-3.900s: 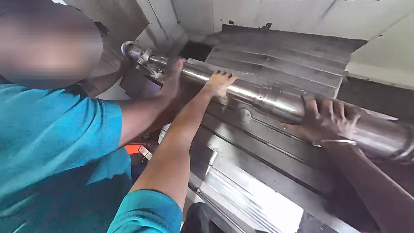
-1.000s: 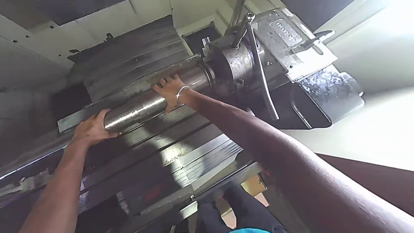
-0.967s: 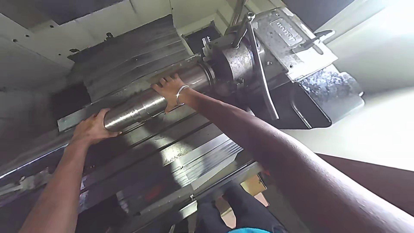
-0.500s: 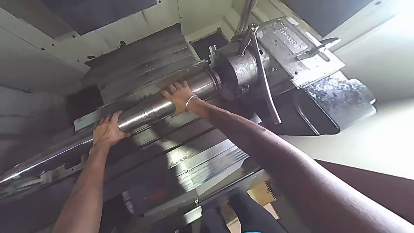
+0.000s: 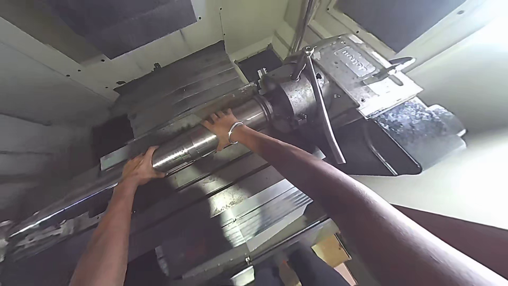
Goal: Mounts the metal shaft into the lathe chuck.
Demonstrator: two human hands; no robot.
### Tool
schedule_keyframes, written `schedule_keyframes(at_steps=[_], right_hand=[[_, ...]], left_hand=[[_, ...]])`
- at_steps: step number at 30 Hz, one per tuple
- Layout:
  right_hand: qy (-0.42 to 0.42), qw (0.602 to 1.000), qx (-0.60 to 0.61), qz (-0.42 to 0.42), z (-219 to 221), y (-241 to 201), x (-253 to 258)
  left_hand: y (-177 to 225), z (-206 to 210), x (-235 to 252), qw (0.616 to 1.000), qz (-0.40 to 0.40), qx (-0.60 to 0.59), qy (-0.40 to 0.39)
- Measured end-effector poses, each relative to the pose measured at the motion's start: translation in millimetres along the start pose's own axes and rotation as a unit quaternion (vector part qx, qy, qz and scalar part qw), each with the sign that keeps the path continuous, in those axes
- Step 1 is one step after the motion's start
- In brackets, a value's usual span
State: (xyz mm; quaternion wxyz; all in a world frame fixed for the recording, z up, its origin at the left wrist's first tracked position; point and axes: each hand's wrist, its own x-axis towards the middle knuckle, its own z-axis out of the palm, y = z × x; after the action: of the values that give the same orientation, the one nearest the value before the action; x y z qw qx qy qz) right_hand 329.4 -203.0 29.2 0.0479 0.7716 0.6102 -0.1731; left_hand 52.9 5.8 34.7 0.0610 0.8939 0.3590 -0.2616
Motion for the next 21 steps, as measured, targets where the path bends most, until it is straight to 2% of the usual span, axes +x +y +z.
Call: schedule_keyframes(at_steps=[16,21], right_hand=[[-0.011,1.0,0.001,0.02,-1.6,-4.6,-0.7],[-0.02,1.0,-0.001,0.023,-5.3,-5.0,-1.8]], left_hand=[[-1.4,0.1,-1.3,1.0,0.007,-0.013,-0.001],[-7.0,7.7,2.2,0.998,0.035,-0.028,0.033]])
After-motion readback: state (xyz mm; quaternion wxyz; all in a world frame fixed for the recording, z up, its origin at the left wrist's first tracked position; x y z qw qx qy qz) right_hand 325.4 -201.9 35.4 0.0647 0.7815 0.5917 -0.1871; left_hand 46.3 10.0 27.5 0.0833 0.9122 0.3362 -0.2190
